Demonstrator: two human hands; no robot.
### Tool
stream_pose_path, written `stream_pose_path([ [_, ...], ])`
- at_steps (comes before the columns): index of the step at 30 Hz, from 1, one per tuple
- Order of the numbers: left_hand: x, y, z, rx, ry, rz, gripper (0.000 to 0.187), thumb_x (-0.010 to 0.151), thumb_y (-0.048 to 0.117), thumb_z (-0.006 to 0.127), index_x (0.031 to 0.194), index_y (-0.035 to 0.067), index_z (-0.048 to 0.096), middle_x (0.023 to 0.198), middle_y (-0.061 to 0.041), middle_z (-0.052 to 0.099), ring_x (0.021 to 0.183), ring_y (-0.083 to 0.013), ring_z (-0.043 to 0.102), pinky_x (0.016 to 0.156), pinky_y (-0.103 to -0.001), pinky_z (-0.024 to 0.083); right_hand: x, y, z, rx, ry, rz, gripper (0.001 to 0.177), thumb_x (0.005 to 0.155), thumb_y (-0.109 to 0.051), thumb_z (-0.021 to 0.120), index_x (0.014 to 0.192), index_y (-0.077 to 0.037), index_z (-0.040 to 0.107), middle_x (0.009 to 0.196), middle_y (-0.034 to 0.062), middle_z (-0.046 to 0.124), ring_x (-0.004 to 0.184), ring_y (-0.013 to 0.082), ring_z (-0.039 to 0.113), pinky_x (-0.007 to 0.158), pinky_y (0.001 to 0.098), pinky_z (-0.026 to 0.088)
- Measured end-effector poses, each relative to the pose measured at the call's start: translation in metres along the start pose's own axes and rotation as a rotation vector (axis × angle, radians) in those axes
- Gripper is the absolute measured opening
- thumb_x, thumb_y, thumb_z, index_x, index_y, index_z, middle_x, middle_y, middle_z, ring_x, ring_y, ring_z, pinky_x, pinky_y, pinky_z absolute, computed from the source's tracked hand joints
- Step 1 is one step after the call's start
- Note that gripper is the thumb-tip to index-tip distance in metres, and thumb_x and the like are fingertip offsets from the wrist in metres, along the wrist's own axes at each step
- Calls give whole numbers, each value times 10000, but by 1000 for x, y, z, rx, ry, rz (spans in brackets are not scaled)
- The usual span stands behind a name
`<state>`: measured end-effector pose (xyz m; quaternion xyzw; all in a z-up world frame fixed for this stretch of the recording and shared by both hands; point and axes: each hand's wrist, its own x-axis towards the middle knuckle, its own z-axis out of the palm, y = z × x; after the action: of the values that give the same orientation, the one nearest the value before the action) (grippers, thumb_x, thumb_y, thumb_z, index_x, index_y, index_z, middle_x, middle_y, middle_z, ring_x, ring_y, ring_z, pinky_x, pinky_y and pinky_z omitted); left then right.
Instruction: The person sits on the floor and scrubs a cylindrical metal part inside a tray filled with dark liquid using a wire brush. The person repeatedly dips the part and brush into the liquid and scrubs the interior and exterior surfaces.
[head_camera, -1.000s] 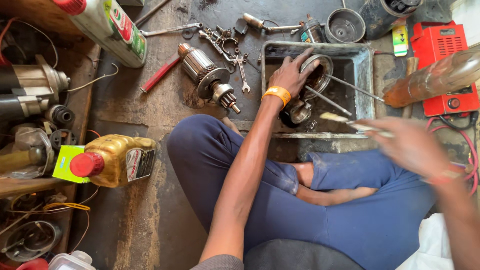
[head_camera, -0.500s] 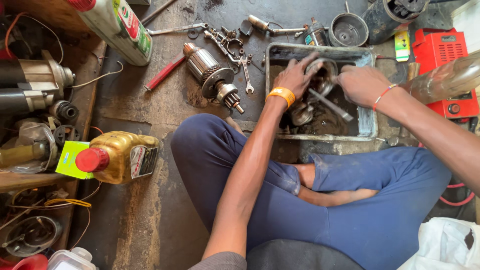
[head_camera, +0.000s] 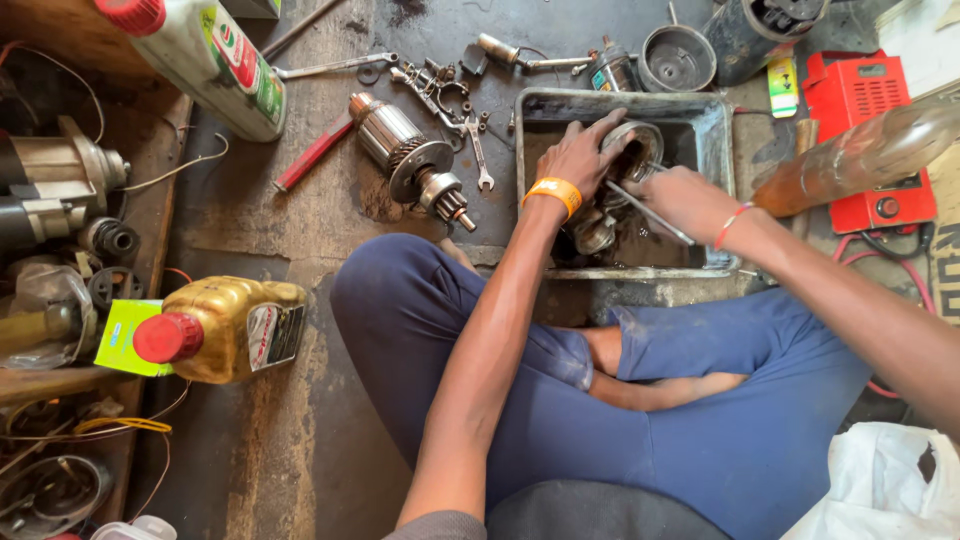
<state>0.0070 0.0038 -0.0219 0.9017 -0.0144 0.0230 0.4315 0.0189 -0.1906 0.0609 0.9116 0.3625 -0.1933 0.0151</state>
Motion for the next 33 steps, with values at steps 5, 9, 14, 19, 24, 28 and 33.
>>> stream_pose_path([
  [5,-2,-2,2,47,-10,51,545,997,526,411,1528,411,446,1238,-208,598,1066,-451,671,914,-539,546,-6,2,15,-99,257,-79,414,878,-78,573,1273,-14,678,829,311,648,733,488,658,656,542,535],
  [9,-1,6,3,-59,14,-58,578,967,643,477,1483,383,494,1238,-213,610,1104,-465,647,937,-552,518,-3,8,45,-244,307,5,333,921,-48,543,1232,23,638,913,292,635,720,472,667,621,515,546],
  [14,-5,5,-7,-46,-28,-70,601,954,633,444,1495,377,490,1270,-224,592,1100,-462,646,942,-550,517,2,12,43,-87,128,-123,372,929,-104,541,1291,-48,607,827,235,646,795,449,677,718,527,546],
  [19,-4,10,-2,-64,29,-73,585,961,653,471,1472,370,508,1255,-205,620,1126,-451,643,940,-552,514,-40,-2,44,-136,316,55,524,917,-24,531,1439,-55,565,936,280,601,706,491,647,633,565,519],
  [24,-2,6,-7,-11,-5,-87,590,959,637,447,1496,394,482,1253,-209,612,1090,-450,660,935,-550,525,-47,-4,48,7,445,-343,293,864,-92,586,1149,-152,547,953,162,605,832,417,662,729,503,544],
  [28,-4,12,-4,-22,1,-80,595,956,641,454,1495,389,480,1252,-224,606,1089,-467,651,928,-561,522,-58,4,48,-103,452,-17,640,804,-12,585,1444,-47,581,914,263,613,753,469,633,658,538,523],
  [33,-2,9,-7,-10,-2,-89,597,947,655,473,1479,387,510,1257,-232,615,1108,-483,637,933,-568,514,-48,1,27,203,161,-64,368,919,-116,619,1283,-121,666,863,221,664,780,451,671,698,525,536],
])
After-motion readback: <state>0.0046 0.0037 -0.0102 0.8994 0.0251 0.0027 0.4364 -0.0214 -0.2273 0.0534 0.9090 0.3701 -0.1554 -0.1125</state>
